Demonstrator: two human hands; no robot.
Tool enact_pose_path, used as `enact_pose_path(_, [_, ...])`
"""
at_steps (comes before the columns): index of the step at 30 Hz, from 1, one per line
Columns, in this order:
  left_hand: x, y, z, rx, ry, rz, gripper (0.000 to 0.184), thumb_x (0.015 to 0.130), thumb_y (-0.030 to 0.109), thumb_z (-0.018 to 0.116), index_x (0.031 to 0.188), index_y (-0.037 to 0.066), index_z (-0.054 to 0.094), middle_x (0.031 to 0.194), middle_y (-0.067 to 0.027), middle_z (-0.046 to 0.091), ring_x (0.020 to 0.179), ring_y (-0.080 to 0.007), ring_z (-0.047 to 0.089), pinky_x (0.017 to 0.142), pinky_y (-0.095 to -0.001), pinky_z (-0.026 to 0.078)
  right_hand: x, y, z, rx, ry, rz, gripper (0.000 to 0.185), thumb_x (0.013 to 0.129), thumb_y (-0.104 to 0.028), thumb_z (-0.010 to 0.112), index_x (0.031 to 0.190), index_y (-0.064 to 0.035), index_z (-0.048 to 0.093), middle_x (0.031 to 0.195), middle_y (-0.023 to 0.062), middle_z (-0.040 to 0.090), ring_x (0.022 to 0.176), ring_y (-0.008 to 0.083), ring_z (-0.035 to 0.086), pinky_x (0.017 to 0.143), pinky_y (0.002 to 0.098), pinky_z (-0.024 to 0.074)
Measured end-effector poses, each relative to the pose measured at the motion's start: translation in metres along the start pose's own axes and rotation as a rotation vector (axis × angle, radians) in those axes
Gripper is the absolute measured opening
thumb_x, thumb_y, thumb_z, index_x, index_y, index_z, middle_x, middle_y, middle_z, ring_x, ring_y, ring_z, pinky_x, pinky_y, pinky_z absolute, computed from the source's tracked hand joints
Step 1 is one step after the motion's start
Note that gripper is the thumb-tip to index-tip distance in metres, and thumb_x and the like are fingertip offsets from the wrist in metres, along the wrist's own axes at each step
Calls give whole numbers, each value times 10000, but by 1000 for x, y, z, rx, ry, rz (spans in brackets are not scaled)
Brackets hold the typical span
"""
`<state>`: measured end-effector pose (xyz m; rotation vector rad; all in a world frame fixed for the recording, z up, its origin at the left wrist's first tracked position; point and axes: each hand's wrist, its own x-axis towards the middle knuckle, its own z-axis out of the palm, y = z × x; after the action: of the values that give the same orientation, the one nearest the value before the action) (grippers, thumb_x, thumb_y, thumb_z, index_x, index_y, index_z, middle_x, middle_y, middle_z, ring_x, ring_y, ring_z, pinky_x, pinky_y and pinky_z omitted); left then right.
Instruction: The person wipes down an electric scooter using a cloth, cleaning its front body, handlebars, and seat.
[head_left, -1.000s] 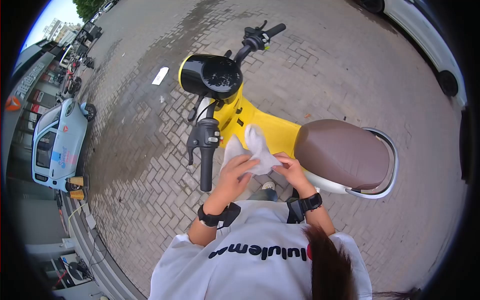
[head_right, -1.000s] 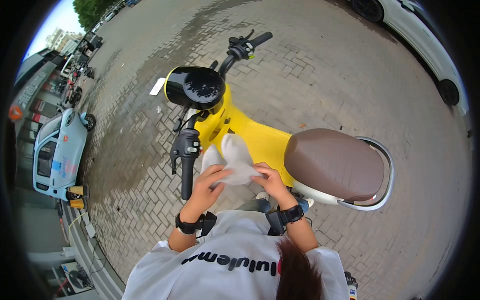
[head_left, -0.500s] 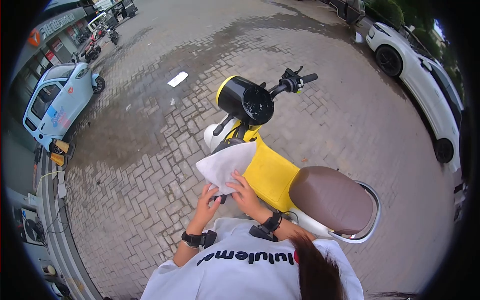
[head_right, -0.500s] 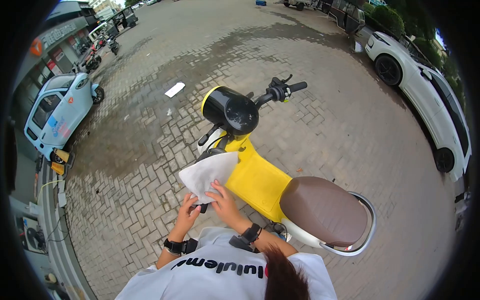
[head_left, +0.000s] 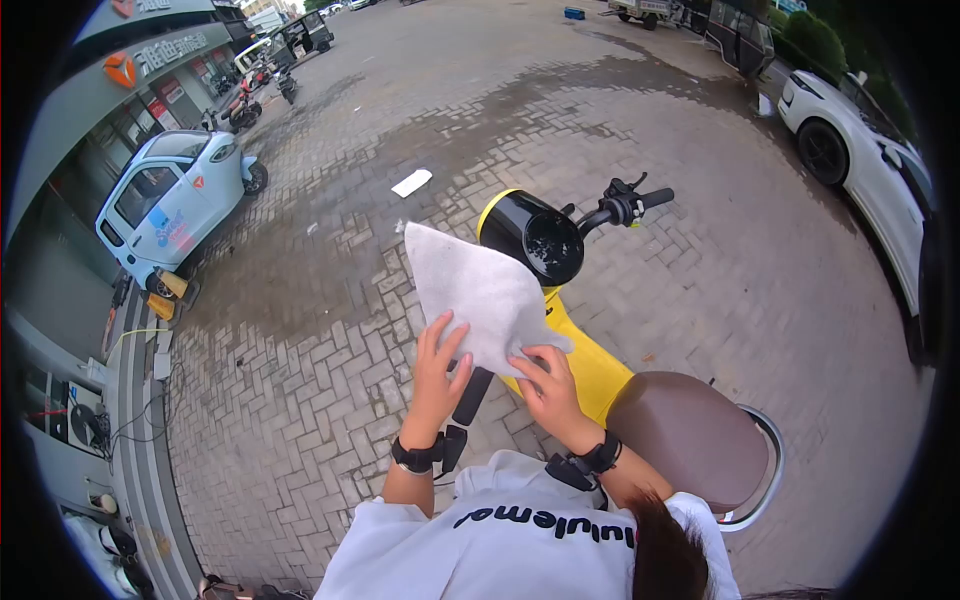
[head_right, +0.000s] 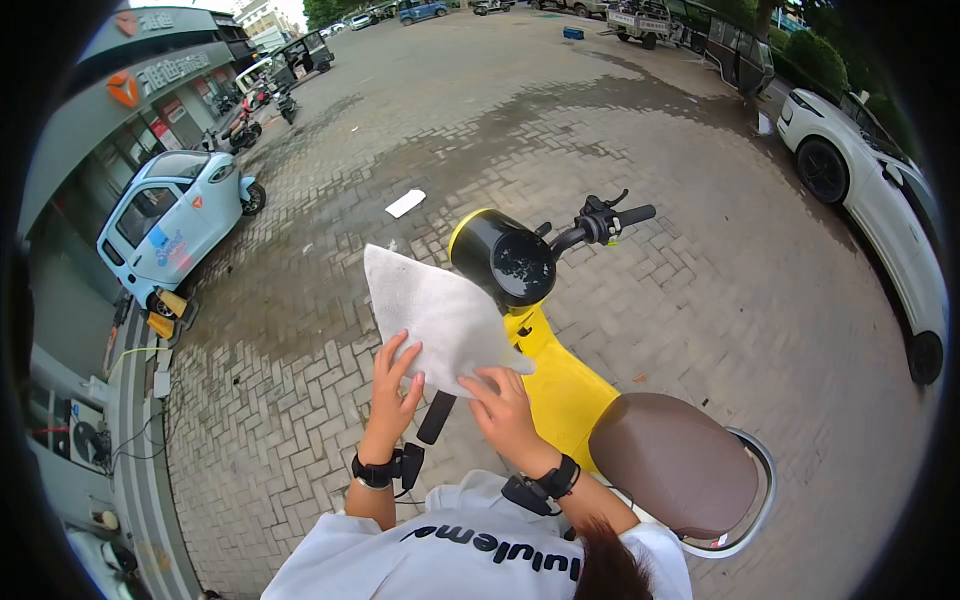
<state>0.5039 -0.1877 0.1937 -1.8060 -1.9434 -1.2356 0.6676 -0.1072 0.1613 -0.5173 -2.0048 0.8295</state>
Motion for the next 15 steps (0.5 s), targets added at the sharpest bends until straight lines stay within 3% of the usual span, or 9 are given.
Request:
enact_pose_path(2, [-15, -23, 35, 83, -216, -75, 374, 720, 73, 610, 1087, 51, 542, 1113, -161, 456, 995, -319, 481, 808, -368, 417, 2, 13, 3, -155, -10, -82, 334, 681, 51, 565, 993, -64, 595, 991, 143, 507, 875, 311, 503, 738, 361, 426])
enact_pose_path(3, [-21, -24, 46, 86, -186, -87, 374, 720, 73, 610, 1087, 51, 542, 1113, -161, 456, 995, -319, 481, 808, -368, 417, -2, 27, 6, -157, -28, -109, 334, 681, 51, 565, 993, -64, 595, 991, 143, 507, 875, 311, 503, 738, 361, 426])
enact_pose_path(5, [-34, -18, 63, -108, -197, -385, 389, 711, 100, 630, 1088, 62, 542, 1082, -153, 455, 988, -330, 492, 815, -375, 421, -24, 54, 12, 168, -181, 142, 323, 709, 42, 555, 1008, -72, 590, 983, 141, 509, 872, 304, 507, 739, 340, 426])
enact_pose_path(9, [-37, -19, 66, -58, -231, -380, 432, 702, 89, 655, 1119, 109, 544, 1106, -139, 433, 1008, -312, 477, 853, -354, 406, -38, 85, 25, 467, -125, 310, 344, 742, 33, 550, 1074, -55, 559, 936, 105, 513, 859, 224, 520, 726, 282, 425])
enact_pose_path(11, [-33, -27, 63, -89, -225, -347, 451, 696, 84, 664, 1130, 125, 545, 1110, -135, 425, 1006, -310, 475, 861, -349, 402, -37, 82, 31, 447, -192, 360, 420, 740, 9, 570, 1150, -57, 506, 992, 125, 485, 882, 225, 508, 732, 281, 429])
enact_pose_path(13, [-23, -28, 57, -65, -330, -370, 450, 704, 120, 654, 1137, 111, 530, 1172, -160, 430, 1047, -338, 472, 851, -371, 420, -29, 70, 43, 556, 24, 359, 486, 742, -30, 593, 1206, -75, 455, 1076, 168, 428, 949, 261, 476, 777, 298, 410])
enact_pose_path(15, [-24, -33, 57, -62, -335, -347, 443, 712, 119, 646, 1138, 109, 528, 1202, -169, 427, 1065, -346, 464, 859, -369, 418, -21, 68, 53, 502, 29, 315, 498, 748, -74, 604, 1219, -83, 442, 1100, 184, 401, 975, 288, 450, 807, 319, 390])
